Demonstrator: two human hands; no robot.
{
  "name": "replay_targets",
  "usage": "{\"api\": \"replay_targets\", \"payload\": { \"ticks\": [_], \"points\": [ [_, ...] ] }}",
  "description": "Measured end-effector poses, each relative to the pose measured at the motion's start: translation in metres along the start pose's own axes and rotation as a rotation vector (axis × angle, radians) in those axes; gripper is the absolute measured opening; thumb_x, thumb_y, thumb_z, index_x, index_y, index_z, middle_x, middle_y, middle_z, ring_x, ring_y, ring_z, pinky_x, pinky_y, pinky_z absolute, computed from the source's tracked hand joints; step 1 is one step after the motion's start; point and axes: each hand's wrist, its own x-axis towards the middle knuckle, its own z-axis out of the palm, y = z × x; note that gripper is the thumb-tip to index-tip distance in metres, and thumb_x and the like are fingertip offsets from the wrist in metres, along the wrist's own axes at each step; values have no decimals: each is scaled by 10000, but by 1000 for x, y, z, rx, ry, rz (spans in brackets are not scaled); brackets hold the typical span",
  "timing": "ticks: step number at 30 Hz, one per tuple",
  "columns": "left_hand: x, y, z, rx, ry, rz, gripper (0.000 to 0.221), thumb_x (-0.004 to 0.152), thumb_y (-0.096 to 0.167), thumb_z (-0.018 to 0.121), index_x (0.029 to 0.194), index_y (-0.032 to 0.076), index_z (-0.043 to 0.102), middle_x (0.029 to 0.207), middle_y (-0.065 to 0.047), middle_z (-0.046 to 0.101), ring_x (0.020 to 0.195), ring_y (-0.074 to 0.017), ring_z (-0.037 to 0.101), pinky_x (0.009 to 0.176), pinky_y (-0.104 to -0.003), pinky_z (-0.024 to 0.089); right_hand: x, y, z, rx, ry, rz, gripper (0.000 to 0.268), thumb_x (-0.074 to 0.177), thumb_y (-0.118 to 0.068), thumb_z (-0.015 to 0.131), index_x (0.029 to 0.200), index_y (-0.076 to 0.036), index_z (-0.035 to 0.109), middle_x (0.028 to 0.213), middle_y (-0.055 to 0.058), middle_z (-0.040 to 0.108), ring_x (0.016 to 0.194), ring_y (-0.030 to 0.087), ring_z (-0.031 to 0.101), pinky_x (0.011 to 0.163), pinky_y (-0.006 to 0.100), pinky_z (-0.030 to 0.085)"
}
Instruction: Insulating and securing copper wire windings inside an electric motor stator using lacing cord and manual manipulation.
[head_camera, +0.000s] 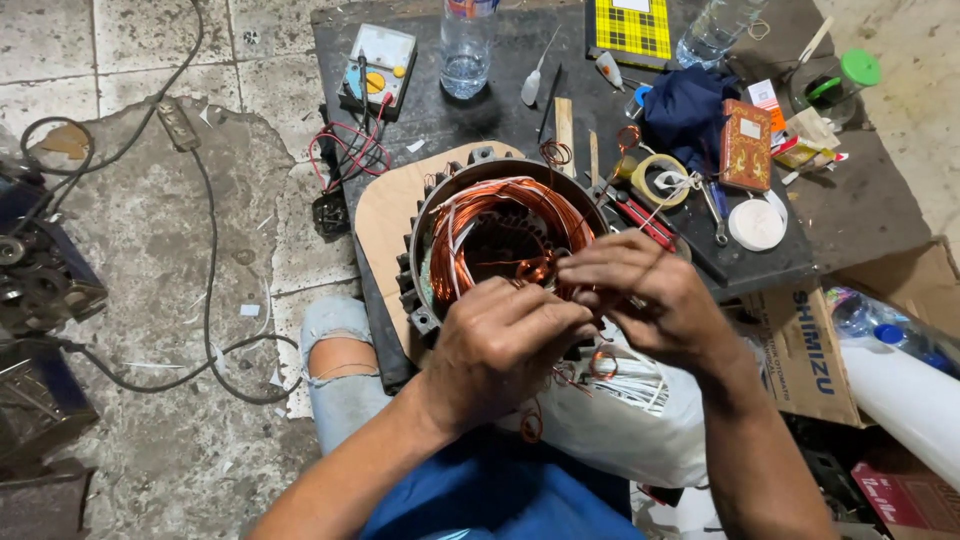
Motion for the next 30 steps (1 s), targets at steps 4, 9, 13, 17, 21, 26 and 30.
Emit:
{"api": "replay_targets", "payload": {
  "ticks": [4,9,13,17,21,26,30],
  "points": [
    [8,0,-19,-115,-66,-85,83,944,156,685,990,106,732,790,-72,706,645,-272,690,619,-358,530,20,-1,-7,-80,-186,-72,135,956,-22,601,956,19,730,976,221,751,997,451,685,940,562,500],
    [0,-8,-34,-114,-93,-152,112,898,117,721,1010,112,712,781,-71,709,728,-298,711,694,-400,555,9,15,-6,-91,-248,-50,99,937,-44,645,917,-23,739,947,171,768,1007,381,725,967,518,528],
    [-5,-5,-34,-209,-123,-233,130,896,97,713,1025,108,723,780,-75,735,759,-304,738,732,-415,567,2,14,-6,-47,-171,-1,115,919,-18,664,990,-60,743,1025,148,772,1056,339,727,1008,496,521],
    [6,1,-35,-252,-115,-242,146,893,55,700,1024,114,728,774,-76,746,732,-302,752,717,-404,591,2,17,1,-80,-142,-20,142,939,-60,678,1058,-78,754,1098,134,760,1077,338,709,1021,504,504],
    [7,0,-34,-245,-110,-257,142,896,64,702,1020,127,727,770,-58,748,738,-292,760,712,-390,598,9,15,-1,-158,-207,-63,99,886,-135,757,978,-162,779,1017,59,771,1035,266,716,999,470,491],
    [10,0,-30,-291,-78,-290,124,900,72,717,1014,120,724,755,-83,754,688,-293,759,677,-392,606,13,19,-6,-180,-261,-82,77,886,-182,768,947,-136,760,954,84,778,1013,261,729,978,464,499],
    [11,-3,-32,-325,-98,-292,149,899,58,708,1034,117,727,788,-80,770,718,-284,774,687,-387,610,20,18,-9,-205,-294,-123,99,953,-224,691,953,-138,742,1006,67,775,1081,256,711,992,456,481]
  ]
}}
